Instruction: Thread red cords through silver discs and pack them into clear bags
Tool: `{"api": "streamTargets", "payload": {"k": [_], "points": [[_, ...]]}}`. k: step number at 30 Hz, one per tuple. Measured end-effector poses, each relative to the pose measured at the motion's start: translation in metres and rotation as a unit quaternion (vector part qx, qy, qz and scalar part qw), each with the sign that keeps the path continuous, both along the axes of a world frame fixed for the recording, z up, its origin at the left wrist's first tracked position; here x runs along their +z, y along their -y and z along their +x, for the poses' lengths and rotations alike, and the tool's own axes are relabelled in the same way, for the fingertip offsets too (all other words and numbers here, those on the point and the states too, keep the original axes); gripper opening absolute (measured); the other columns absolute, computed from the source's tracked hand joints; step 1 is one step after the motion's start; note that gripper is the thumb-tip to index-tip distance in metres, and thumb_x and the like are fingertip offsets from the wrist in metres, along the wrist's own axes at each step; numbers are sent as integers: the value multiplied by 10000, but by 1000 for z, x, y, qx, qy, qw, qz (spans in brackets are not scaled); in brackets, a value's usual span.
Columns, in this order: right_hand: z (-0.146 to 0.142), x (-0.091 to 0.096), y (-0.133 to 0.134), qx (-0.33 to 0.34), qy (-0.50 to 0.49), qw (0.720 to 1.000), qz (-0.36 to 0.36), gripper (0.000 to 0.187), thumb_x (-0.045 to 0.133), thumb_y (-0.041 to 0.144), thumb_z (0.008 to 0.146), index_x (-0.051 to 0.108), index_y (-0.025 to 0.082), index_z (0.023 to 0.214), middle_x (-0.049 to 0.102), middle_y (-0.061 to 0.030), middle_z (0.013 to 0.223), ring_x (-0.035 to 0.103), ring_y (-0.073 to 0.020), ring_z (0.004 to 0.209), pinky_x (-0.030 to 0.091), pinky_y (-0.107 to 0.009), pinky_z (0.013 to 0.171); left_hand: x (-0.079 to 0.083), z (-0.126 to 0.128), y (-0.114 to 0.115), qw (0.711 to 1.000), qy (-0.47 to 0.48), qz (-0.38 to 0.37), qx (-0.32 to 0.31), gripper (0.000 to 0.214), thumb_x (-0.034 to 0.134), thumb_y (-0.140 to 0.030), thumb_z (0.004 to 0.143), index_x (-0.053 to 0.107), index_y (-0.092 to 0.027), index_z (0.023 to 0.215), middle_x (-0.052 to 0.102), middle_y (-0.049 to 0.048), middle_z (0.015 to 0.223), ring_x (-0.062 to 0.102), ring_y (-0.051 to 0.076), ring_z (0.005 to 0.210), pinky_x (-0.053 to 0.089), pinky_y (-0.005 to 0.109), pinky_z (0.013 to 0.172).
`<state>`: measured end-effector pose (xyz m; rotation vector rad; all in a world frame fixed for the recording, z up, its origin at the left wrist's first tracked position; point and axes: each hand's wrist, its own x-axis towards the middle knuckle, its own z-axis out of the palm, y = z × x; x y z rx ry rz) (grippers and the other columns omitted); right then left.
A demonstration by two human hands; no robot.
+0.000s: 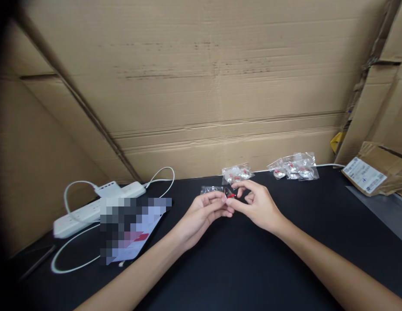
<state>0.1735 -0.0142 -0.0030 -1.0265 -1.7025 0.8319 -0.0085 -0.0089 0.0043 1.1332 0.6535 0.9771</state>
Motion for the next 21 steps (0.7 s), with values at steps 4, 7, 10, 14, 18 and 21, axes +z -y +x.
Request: {"api": "streamTargets", "payload": {"k": [4,7,10,14,18,21], "points": [[0,-1,0,23,11,999,-20,412,749,374,761,629,245,1134,520,17,862,247,-32,470,190,-207,417,1,1,2,1000,4,3,-11,94,686,-183,820,635,-105,835,636,44,766,639,146,713,548,311,763],[0,0,-1,23,18,999,-15,369,758,366,755,665,246,1090,557,-4,927,254,-34,488,199,-204,423,0,1,3,1000,-2,5,-18,111,697,-190,815,631,-105,843,625,39,753,635,146,711,548,312,759],[2,-1,-4,24,8,999,-28,380,772,379,739,675,227,1073,591,-15,918,247,-35,487,192,-204,423,-1,0,2,1000,-7,13,-23,132,692,-218,826,621,-107,839,622,42,750,635,154,717,551,322,745],[6,-6,-10,22,-17,999,-41,417,787,387,718,671,211,1078,596,-11,879,222,-25,463,168,-209,418,-1,-2,0,999,-25,19,-13,151,671,-248,842,611,-110,856,630,61,759,635,173,736,550,312,681],[8,-7,-12,11,0,1000,-26,434,801,374,704,669,211,1085,602,-14,894,220,-21,462,174,-204,416,0,-2,0,998,-62,17,4,164,680,-259,822,601,-114,832,613,54,738,615,159,677,529,274,575],[11,-6,-11,-2,41,999,-3,467,788,392,719,656,220,1133,633,-36,957,253,-25,451,215,-203,402,0,-1,-1,995,-93,4,37,189,691,-275,798,594,-117,834,605,49,739,604,151,630,499,250,504]]}}
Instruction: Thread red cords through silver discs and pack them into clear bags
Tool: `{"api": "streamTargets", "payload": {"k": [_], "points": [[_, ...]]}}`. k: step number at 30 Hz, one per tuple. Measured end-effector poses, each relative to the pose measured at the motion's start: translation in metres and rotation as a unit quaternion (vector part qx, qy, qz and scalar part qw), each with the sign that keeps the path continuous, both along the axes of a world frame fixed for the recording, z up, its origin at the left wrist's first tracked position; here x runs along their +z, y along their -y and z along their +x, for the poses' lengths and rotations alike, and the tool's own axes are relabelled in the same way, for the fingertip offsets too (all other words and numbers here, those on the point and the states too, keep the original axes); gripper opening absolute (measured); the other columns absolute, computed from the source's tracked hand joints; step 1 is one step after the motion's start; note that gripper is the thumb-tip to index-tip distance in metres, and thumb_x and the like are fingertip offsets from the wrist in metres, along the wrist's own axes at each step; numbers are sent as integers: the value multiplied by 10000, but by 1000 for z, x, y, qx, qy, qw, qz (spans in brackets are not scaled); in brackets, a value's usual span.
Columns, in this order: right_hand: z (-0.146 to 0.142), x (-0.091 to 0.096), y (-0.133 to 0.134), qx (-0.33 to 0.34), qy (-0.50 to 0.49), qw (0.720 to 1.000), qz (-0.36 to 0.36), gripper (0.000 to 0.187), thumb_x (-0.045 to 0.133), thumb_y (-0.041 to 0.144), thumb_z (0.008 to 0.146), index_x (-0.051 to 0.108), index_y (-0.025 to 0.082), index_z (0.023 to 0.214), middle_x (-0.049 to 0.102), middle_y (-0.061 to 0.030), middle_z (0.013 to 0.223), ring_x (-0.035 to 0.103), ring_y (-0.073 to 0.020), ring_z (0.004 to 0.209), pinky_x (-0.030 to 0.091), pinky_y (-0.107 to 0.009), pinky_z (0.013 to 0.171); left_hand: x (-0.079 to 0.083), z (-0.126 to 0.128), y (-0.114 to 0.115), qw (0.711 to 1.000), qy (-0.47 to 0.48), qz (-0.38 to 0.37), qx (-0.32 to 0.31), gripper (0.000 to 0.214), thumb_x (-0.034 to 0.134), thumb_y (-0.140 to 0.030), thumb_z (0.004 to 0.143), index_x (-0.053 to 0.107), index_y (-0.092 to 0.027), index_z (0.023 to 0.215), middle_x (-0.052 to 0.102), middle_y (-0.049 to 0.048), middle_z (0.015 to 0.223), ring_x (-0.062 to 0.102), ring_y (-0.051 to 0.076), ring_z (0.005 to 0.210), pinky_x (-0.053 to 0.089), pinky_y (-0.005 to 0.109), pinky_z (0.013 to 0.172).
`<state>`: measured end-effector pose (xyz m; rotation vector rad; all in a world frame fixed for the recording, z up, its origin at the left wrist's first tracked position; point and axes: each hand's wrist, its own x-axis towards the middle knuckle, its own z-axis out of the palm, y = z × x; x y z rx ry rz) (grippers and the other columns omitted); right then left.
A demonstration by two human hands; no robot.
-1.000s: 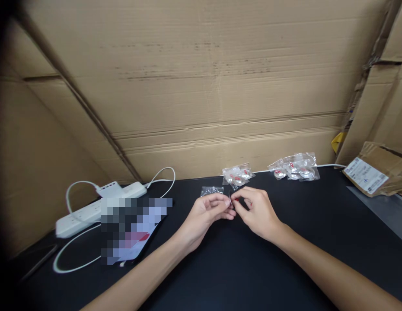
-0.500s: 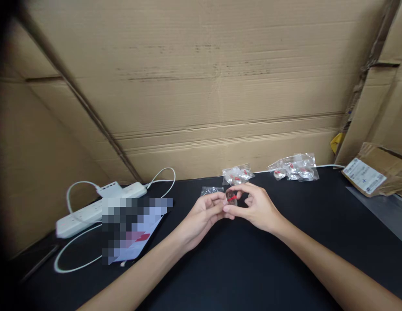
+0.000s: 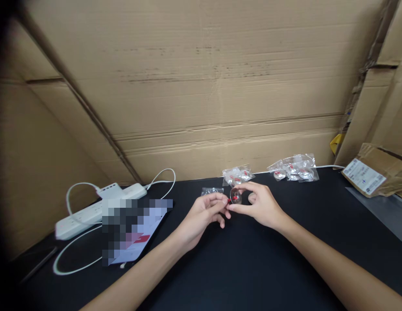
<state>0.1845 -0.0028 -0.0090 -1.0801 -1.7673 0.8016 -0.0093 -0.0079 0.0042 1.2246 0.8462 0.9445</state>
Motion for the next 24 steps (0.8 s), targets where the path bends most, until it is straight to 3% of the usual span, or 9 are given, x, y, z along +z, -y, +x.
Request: {"api": "streamTargets", "payload": {"k": [2,4,6,8,14,18,24], "points": [[4,0,-1,-9,43,999,29,474,771,405,738,651,228,1161,652,-58,1016,401,-56,488,331,-212,431,0,0,-2,999,-12,-5,38,193,688,-277,787,593,-119,845,600,48,762,598,147,606,476,238,463],[8,-1,-4,-9,113,991,73,464,766,388,751,654,238,1176,670,-70,1062,589,-143,687,479,-263,596,-1,0,-4,997,-18,-8,76,186,674,-273,783,596,-121,857,586,40,777,585,135,579,456,230,435],[13,-4,-7,-1,188,977,103,468,774,362,753,655,248,1191,687,-71,1098,640,-218,898,508,-338,799,-1,-1,-6,994,-22,-11,102,171,655,-265,783,598,-123,860,567,28,770,566,121,551,438,221,416],[15,-6,-9,6,234,967,104,456,774,353,759,660,253,1189,705,-65,1097,655,-234,925,498,-363,862,-1,-1,-6,993,-24,-10,113,156,641,-252,778,598,-127,861,556,20,760,553,112,537,424,213,406],[13,-7,-8,15,270,958,96,360,759,378,781,690,260,1114,728,-33,964,658,-195,803,501,-297,741,-2,1,-4,995,-30,-1,94,163,643,-281,768,602,-136,831,550,16,747,539,106,527,398,202,391],[13,-6,-8,17,276,955,107,342,739,438,789,706,246,1070,721,-34,935,652,-190,795,490,-294,741,-1,1,-3,995,-36,9,91,167,643,-292,767,605,-139,822,549,14,737,528,101,517,377,191,377],[33,-1,-20,-72,283,948,129,238,621,398,868,719,208,973,694,-64,946,644,-198,821,474,-299,725,-1,0,-4,995,-32,11,99,152,642,-278,758,606,-144,819,544,6,723,514,93,508,354,176,368]]}}
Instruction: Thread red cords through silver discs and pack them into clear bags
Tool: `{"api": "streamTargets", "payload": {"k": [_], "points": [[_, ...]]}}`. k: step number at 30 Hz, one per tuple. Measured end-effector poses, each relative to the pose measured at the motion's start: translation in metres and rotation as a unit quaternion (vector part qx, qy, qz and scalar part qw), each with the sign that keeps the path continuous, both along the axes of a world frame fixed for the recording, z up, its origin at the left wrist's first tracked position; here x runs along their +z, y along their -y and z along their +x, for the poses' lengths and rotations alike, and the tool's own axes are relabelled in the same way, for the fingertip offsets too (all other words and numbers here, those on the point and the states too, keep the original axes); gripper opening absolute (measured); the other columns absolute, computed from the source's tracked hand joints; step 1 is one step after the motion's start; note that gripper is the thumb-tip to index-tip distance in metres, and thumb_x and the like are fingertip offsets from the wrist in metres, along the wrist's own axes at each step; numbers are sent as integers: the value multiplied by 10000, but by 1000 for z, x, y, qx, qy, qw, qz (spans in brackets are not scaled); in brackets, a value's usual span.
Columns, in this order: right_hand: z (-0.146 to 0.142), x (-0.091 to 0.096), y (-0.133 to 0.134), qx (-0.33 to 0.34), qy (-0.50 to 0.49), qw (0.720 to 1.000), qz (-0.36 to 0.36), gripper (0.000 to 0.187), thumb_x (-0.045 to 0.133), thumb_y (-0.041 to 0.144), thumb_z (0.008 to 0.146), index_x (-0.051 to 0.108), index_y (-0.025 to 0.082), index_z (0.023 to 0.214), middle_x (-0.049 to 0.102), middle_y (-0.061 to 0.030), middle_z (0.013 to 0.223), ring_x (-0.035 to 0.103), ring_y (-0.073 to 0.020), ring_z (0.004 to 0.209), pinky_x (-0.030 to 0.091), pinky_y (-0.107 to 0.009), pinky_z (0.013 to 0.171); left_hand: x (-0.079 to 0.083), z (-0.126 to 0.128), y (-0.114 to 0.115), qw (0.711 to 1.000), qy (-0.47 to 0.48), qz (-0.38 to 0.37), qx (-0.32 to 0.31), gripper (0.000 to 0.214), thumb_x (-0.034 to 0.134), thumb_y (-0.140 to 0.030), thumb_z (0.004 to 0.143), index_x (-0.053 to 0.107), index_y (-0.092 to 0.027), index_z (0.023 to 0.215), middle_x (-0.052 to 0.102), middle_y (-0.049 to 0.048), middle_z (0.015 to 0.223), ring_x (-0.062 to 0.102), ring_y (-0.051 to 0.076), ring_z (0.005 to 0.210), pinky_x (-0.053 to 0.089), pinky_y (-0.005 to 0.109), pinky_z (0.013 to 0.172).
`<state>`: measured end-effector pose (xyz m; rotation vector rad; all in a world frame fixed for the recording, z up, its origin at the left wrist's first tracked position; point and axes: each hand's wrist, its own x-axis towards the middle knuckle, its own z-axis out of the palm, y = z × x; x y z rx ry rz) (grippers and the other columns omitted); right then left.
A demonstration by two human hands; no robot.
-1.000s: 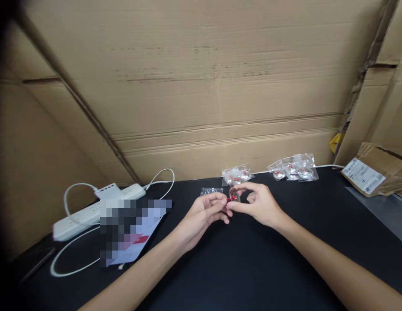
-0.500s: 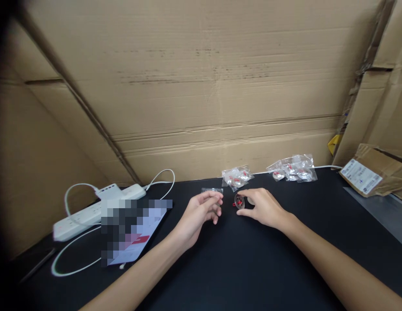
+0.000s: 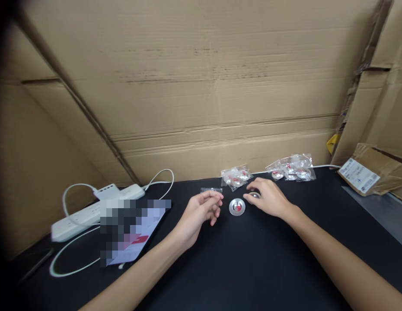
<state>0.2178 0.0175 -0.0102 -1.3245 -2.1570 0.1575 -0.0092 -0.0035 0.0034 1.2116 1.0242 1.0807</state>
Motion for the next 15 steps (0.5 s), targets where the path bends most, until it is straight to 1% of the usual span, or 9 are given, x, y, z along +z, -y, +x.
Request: {"api": "streamTargets", "payload": {"k": [3,5,7,10,13,15], "points": [[13,-3,-7,-41,28,999,-18,221,655,377,817,717,197,929,681,-63,874,625,-201,772,457,-292,660,0,1,0,1000,-4,0,1,141,634,-273,756,608,-145,809,541,5,724,511,89,508,349,171,365],[18,-6,-11,-39,31,998,-48,175,665,348,797,708,193,865,675,-54,823,612,-191,740,446,-285,643,0,1,1,1000,-9,3,-1,143,632,-280,759,608,-147,805,541,5,726,514,90,511,347,169,364],[19,-9,-12,-30,9,996,-83,126,663,301,788,679,178,812,666,-44,781,598,-175,707,437,-275,628,0,2,2,1000,-19,9,-5,157,635,-297,765,605,-147,803,543,7,725,516,91,508,342,168,358],[13,-5,-10,-4,-81,986,-144,127,643,282,800,630,156,805,643,-37,766,570,-145,643,422,-251,565,-1,2,2,998,-50,39,-6,186,632,-325,781,603,-146,821,550,12,725,515,92,503,330,163,343],[2,5,-2,61,-195,957,-206,206,642,354,822,609,151,829,612,-30,801,535,-113,595,387,-219,497,-3,1,2,993,-85,86,-12,212,625,-339,801,617,-153,903,550,1,701,499,91,490,331,163,341],[-9,11,6,91,-252,936,-228,258,667,398,813,601,150,834,586,-19,814,481,-77,541,334,-197,455,-3,2,3,988,-105,108,-29,244,635,-343,806,628,-159,966,550,-8,683,498,92,491,347,165,358]]}}
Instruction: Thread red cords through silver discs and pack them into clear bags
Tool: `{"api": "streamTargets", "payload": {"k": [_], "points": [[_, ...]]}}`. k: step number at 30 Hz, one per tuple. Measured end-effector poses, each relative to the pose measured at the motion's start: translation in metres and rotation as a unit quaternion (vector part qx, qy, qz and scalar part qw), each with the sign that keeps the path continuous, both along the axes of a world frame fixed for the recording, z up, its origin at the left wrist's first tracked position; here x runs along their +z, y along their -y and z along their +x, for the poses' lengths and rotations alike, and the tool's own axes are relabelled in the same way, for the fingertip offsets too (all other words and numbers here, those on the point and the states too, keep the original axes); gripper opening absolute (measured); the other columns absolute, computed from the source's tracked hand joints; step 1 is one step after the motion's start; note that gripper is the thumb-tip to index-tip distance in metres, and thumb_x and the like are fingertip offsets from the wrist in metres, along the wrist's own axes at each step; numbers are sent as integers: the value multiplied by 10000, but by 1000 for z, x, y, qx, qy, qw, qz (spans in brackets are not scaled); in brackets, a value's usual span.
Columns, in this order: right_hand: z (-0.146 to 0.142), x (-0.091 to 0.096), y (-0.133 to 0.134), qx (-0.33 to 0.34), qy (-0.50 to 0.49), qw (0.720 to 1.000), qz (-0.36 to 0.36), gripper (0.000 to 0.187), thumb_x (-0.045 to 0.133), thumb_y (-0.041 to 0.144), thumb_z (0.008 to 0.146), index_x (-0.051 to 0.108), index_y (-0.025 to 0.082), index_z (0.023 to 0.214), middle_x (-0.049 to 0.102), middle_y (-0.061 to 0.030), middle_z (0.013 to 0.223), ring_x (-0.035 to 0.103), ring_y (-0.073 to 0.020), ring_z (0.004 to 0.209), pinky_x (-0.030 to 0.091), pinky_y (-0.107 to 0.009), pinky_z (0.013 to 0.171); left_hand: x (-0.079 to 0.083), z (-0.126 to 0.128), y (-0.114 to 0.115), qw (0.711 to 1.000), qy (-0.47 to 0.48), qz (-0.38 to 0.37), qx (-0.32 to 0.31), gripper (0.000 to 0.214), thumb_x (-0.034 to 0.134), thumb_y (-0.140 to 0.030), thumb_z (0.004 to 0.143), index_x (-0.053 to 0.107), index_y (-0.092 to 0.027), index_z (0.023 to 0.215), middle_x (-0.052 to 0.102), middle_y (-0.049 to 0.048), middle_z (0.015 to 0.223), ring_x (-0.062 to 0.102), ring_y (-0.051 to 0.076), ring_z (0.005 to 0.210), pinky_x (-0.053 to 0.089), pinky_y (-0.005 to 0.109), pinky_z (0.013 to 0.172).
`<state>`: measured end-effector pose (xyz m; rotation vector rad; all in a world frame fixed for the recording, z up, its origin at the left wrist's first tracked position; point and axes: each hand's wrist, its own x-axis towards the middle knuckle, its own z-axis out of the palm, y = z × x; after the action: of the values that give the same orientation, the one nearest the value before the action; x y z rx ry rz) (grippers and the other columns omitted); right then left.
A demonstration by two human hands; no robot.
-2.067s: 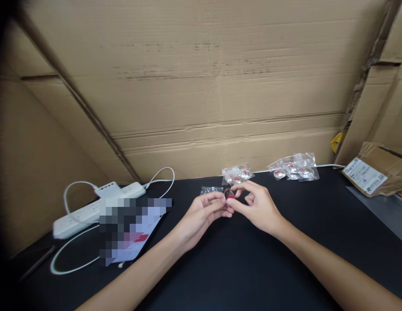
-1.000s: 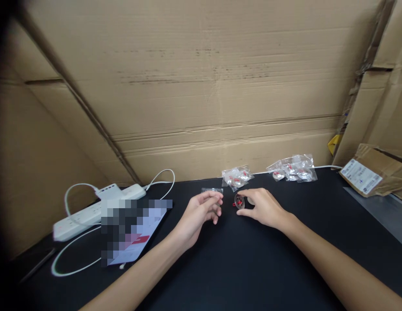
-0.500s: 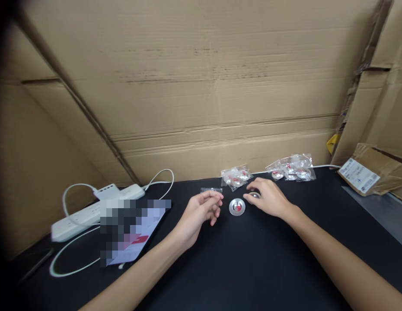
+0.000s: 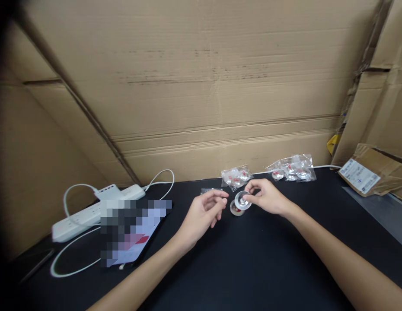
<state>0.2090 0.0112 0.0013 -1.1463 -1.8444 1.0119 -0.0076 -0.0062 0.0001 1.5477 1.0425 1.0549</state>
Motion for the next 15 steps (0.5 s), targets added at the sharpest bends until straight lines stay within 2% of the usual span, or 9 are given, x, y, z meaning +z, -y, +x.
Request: {"api": "streamTargets", "payload": {"k": [3,6,9,11,15], "points": [[-16,6,13,31,-48,998,-12,298,705,428,792,601,150,819,557,-3,797,432,-53,511,284,-181,424,3,2,4,999,-24,6,-40,236,646,-343,810,653,-156,954,571,0,676,514,95,511,361,169,394],[-25,6,19,57,-63,996,-14,296,727,426,781,616,153,812,573,-9,786,515,-91,606,379,-194,489,7,4,9,996,-44,-5,-83,196,611,-332,832,663,-147,799,559,-2,610,474,82,469,340,174,400],[-22,6,17,69,-52,996,-36,286,726,427,785,637,158,825,620,-26,804,582,-132,721,453,-231,610,9,4,10,994,-57,-11,-93,203,589,-317,842,663,-151,751,534,-17,550,432,73,426,315,179,399],[-15,5,13,55,-15,998,-34,269,692,424,815,646,160,817,645,-35,798,595,-141,738,459,-244,644,7,3,8,994,-65,-8,-82,198,583,-308,843,660,-155,742,528,-21,531,423,72,413,300,180,398],[0,2,5,-38,125,989,66,202,608,351,866,646,169,787,638,-21,688,556,-131,591,398,-244,538,2,-1,2,995,-85,-7,-44,200,580,-293,836,638,-157,701,517,-25,506,413,72,395,275,183,391]]}}
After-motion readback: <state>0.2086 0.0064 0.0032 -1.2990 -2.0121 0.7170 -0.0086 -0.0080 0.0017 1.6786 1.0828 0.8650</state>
